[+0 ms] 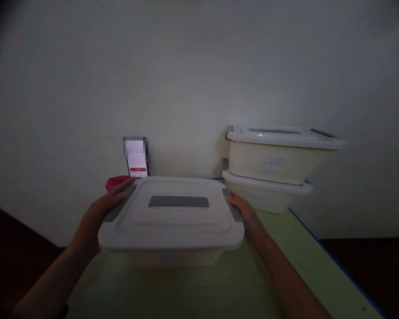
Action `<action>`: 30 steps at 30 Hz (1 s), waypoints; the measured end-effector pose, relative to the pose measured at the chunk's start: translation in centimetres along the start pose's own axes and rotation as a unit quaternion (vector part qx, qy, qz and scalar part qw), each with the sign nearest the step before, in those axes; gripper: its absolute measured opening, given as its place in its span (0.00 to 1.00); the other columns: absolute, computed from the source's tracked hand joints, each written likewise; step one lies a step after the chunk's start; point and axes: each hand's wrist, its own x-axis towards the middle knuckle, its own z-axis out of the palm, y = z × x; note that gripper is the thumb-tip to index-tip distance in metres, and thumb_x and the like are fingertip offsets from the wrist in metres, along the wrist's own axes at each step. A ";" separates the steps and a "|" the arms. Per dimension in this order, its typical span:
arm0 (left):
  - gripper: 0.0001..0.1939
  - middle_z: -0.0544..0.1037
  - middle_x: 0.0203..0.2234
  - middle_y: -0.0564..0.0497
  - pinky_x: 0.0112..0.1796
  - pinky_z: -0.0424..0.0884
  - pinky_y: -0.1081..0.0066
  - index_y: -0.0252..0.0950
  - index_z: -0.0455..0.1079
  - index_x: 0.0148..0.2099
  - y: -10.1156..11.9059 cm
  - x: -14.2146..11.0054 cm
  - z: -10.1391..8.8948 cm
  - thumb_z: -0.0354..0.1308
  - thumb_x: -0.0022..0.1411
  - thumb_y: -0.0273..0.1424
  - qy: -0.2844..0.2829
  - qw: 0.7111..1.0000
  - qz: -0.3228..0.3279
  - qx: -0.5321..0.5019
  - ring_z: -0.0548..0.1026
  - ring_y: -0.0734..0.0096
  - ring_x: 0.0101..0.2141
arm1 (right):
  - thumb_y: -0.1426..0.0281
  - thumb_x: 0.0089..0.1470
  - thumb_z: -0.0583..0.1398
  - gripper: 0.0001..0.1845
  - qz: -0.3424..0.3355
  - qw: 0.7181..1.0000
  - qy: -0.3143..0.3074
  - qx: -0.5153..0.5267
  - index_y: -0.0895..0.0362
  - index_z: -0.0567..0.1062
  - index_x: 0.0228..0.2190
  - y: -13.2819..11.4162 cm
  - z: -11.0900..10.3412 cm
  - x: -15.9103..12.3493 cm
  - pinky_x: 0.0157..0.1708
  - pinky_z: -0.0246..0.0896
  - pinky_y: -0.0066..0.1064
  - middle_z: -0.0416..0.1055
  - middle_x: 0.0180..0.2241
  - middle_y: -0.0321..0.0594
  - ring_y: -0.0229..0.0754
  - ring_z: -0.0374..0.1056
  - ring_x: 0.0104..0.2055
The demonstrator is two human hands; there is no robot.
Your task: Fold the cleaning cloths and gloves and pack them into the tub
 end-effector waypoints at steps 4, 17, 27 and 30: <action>0.29 0.74 0.46 0.44 0.43 0.69 0.58 0.39 0.68 0.52 0.8 0.0 -1.1 0.59 0.47 0.43 -0.045 0.996 -0.063 0.035 0.71 0.50 0.45 | 0.60 0.41 0.60 0.16 0.015 1.000 -0.010 0.013 0.56 0.76 0.32 0.4 0.2 -0.1 0.27 0.64 0.32 0.76 0.25 0.37 0.45 0.71 0.27; 0.29 0.69 0.52 0.50 0.48 0.64 0.61 0.41 0.61 0.56 -0.3 0.0 -1.9 0.56 0.50 0.37 -0.130 0.987 -0.053 0.071 0.65 0.52 0.51 | 0.56 0.40 0.60 0.19 0.037 0.999 -0.014 0.031 0.56 0.75 0.32 0.4 0.9 -0.7 0.21 0.61 0.33 0.74 0.19 0.38 0.44 0.68 0.20; 0.26 0.56 0.60 0.57 0.49 0.63 0.61 0.51 0.52 0.60 0.3 0.4 -3.5 0.46 0.59 0.37 -0.262 0.952 -0.155 -0.027 0.61 0.56 0.55 | 0.60 0.42 0.59 0.18 0.068 0.996 -0.028 0.051 0.57 0.73 0.35 0.1 0.9 -0.8 0.24 0.61 0.31 0.73 0.20 0.36 0.42 0.68 0.21; 0.22 0.62 0.57 0.54 0.51 0.60 0.61 0.48 0.58 0.58 -0.3 0.8 -3.6 0.45 0.61 0.40 -0.231 0.965 -0.119 -0.018 0.61 0.58 0.55 | 0.60 0.43 0.59 0.18 0.056 0.996 -0.045 0.043 0.57 0.73 0.36 -0.2 0.9 -0.9 0.26 0.61 0.30 0.73 0.21 0.36 0.42 0.69 0.25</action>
